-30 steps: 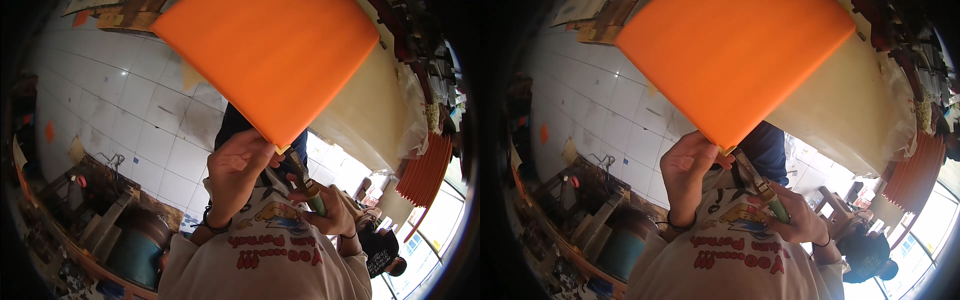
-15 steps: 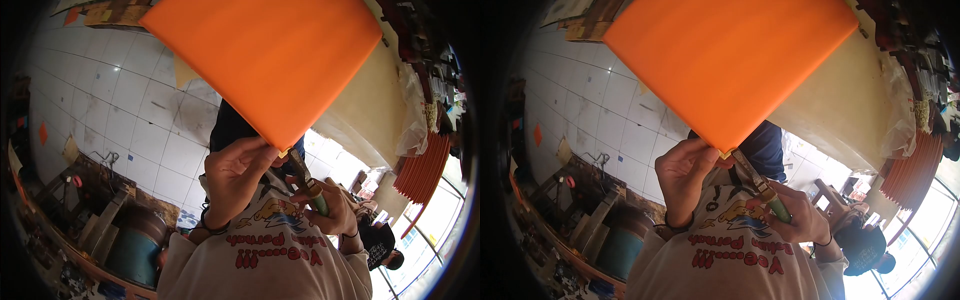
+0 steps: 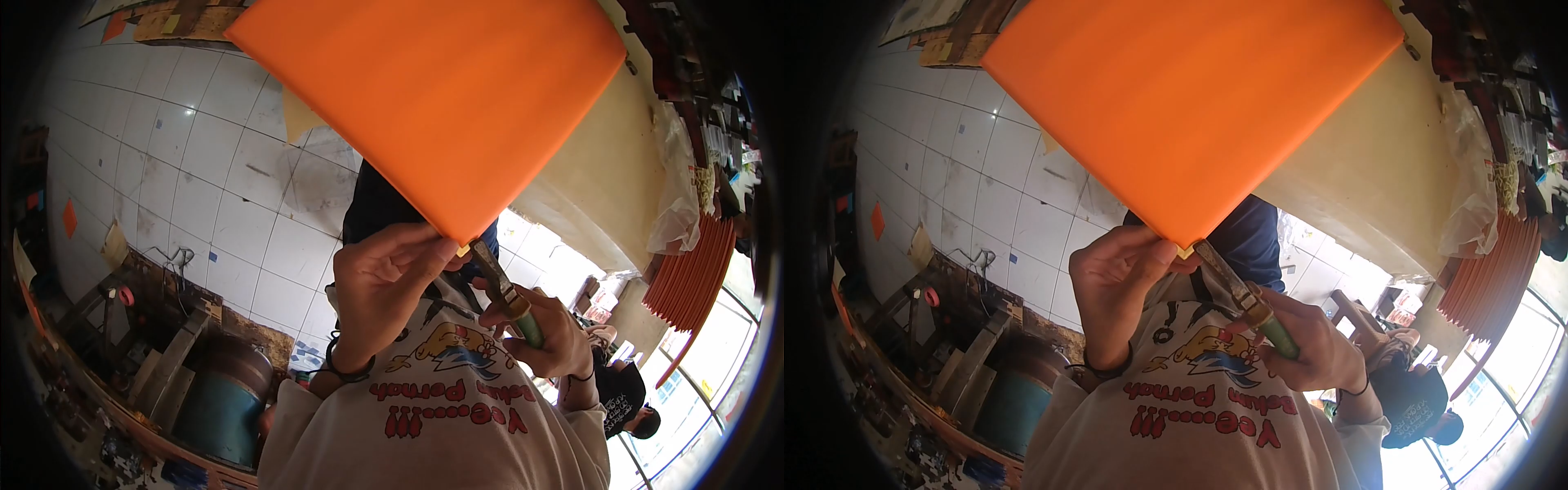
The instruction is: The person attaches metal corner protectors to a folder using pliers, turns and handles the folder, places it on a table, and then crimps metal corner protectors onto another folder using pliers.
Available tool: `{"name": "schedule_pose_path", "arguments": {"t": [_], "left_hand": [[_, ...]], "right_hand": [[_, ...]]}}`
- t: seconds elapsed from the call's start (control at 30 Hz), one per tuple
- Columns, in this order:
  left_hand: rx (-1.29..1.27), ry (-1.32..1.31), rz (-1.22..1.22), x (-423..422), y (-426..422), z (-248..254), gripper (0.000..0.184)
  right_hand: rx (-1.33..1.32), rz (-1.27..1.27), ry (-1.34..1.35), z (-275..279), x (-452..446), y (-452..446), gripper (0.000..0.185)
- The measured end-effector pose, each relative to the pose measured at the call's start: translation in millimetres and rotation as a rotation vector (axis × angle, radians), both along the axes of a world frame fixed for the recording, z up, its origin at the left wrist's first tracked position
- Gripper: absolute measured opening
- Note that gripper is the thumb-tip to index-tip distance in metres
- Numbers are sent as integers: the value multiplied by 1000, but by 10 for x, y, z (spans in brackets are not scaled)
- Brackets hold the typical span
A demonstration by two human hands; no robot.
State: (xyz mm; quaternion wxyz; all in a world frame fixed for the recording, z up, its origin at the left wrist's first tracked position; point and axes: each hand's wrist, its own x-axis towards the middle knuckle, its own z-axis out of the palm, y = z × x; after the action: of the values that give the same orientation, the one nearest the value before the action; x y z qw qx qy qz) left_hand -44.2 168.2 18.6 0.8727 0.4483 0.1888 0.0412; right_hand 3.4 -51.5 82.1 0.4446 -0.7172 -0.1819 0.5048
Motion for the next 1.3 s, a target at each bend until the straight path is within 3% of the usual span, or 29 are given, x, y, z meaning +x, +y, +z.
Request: {"name": "schedule_pose_path", "arguments": {"t": [0.43, 0.53, 0.77, 0.87, 1.3], "left_hand": [[-42, 22, -37, 11, 46, -17, 17], [-62, 29, -40, 17, 43, -3, 16], [-62, 48, -42, 19, 35, 10, 15], [-48, 50, -60, 27, 41, 1, 15], [-64, 17, -71, 43, 51, -37, 13]], "right_hand": [[82, 46, 79, -36, 95, -38, 80], [71, 90, 15, -89, 90, -108, 72], [-141, -222, -29, 20, 32, 43, 37], [-187, -13, -64, 11, 105, 11, 29], [-263, 35, -21, -12, 200, -5, 25]]}}
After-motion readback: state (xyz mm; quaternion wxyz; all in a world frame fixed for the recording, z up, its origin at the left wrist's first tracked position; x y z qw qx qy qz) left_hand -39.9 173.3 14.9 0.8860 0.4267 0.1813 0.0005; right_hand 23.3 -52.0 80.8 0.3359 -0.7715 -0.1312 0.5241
